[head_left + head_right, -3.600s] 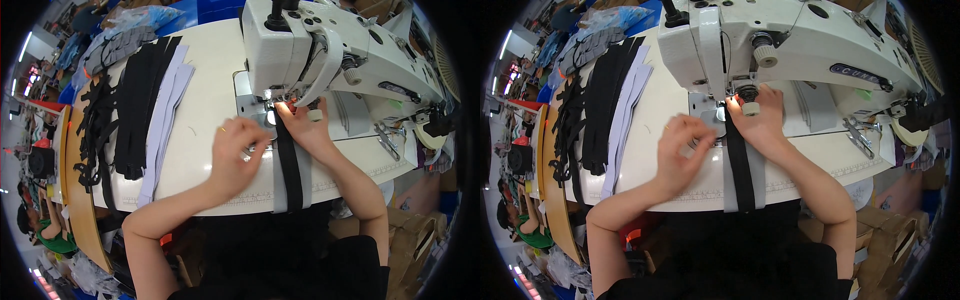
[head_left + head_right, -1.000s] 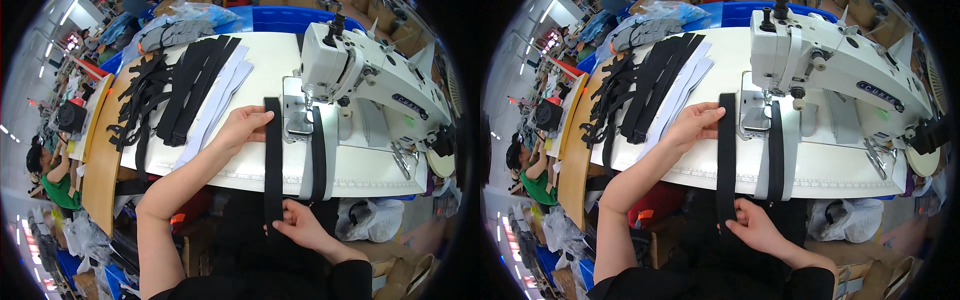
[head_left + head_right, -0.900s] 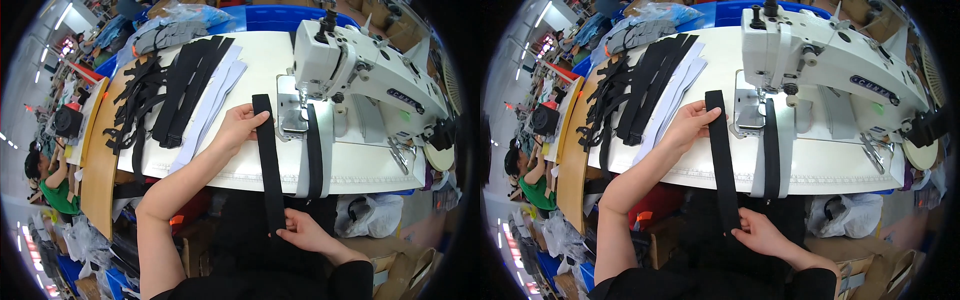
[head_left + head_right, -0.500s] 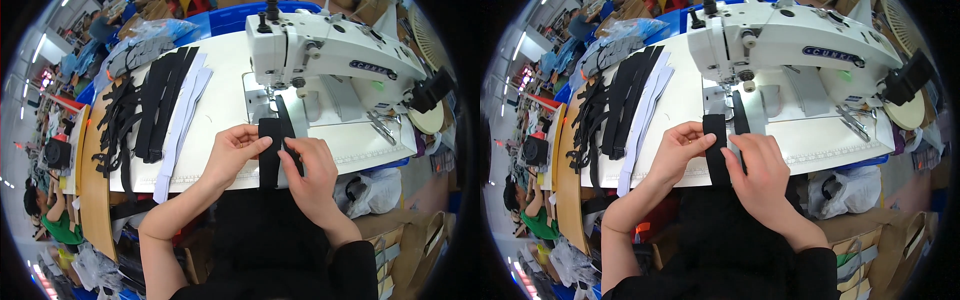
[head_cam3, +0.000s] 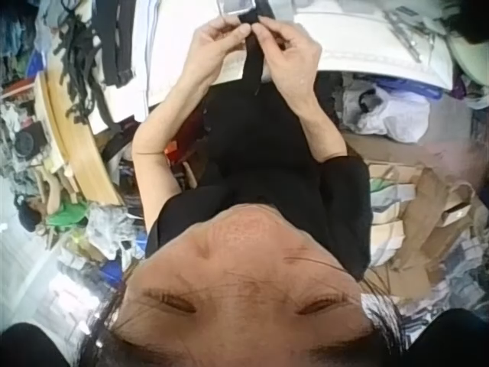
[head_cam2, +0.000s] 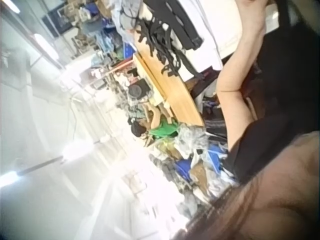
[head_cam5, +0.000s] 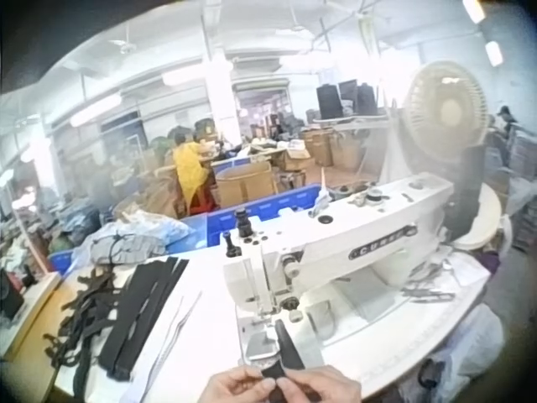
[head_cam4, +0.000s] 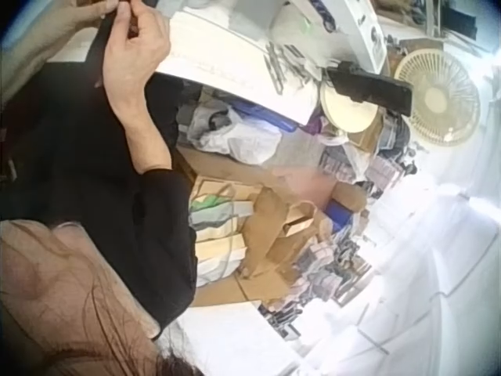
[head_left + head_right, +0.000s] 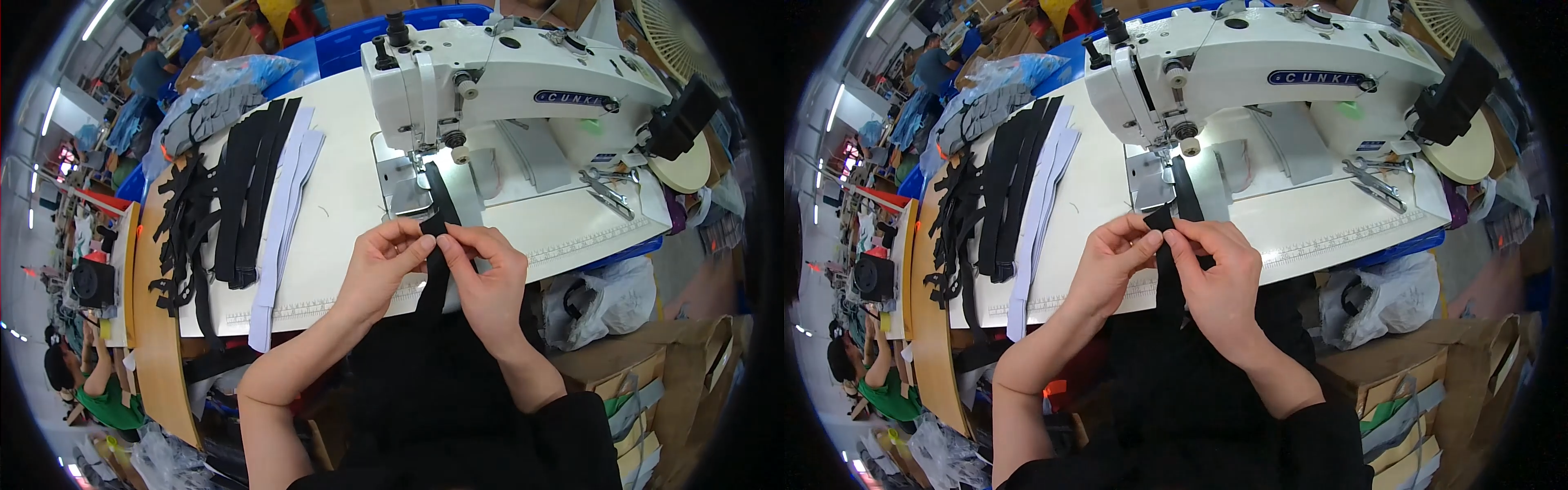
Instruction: Sewing zippers onto black fabric strips using an industrial sewing machine.
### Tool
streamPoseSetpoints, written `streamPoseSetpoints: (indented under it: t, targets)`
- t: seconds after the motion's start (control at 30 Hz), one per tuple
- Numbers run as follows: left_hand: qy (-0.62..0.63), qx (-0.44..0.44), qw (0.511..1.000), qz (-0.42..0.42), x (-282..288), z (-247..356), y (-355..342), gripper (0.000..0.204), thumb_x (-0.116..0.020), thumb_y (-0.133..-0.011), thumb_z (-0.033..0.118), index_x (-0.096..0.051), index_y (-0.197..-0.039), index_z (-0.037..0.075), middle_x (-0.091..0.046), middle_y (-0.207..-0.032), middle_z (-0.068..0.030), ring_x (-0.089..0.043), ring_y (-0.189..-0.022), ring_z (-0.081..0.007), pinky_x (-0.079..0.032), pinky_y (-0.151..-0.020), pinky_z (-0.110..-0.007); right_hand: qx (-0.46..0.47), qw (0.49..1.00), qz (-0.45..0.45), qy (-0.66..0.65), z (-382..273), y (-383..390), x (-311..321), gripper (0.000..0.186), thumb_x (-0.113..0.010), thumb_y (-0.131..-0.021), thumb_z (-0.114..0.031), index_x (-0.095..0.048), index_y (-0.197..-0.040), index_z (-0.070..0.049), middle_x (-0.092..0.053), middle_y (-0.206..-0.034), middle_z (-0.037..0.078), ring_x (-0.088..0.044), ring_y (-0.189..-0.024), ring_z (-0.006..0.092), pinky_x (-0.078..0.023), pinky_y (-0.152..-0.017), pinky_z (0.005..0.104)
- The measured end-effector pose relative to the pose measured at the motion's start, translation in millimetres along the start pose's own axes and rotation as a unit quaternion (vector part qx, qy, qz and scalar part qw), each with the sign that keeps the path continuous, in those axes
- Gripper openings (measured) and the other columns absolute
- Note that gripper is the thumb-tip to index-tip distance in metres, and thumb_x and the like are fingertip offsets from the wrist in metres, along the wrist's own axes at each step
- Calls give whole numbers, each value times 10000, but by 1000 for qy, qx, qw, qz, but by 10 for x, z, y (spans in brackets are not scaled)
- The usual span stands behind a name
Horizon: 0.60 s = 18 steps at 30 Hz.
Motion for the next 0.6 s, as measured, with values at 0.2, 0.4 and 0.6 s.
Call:
streamPoseSetpoints:
  t: [0.2, 0.4, 0.6]
  targets:
    - [-38, -103, 994, 2, -118, 207, -50, 206, -754, -954, 56, -749, -1151, -4, -714, -1064, -30, -626, -909, -87, -530, -792, -249, 84, 995, 7, 49, -5, -33, -23, 114, -777, -874, -6, -755, -985, 7, -736, -874, 111, -668, -731, 254, -531, -649, 345]
    - [-116, -132, 983, 47, -75, 222, -48, 118, -759, -941, 34, -784, -1050, -2, -746, -987, -16, -612, -888, -70, -496, -798, -228, 88, 993, -9, 82, -8, -75, -64, 54, -766, -889, -41, -717, -903, -23, -688, -769, 95, -616, -672, 278, -482, -589, 384]
    - [-84, -138, 984, 77, -30, 126, -114, 116, -755, -953, 49, -769, -1052, -9, -744, -950, -19, -606, -857, -59, -477, -808, -215, 106, 981, -68, 146, 33, -96, -91, 148, -737, -948, -130, -687, -846, -36, -654, -716, 87, -608, -630, 269, -470, -566, 381]
Point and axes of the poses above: each hand's wrist, its own y-axis away from the middle knuckle, its own x-axis out of the back of the hand, z = x × y, the point moved 3 cm from there along -y, towards the middle knuckle
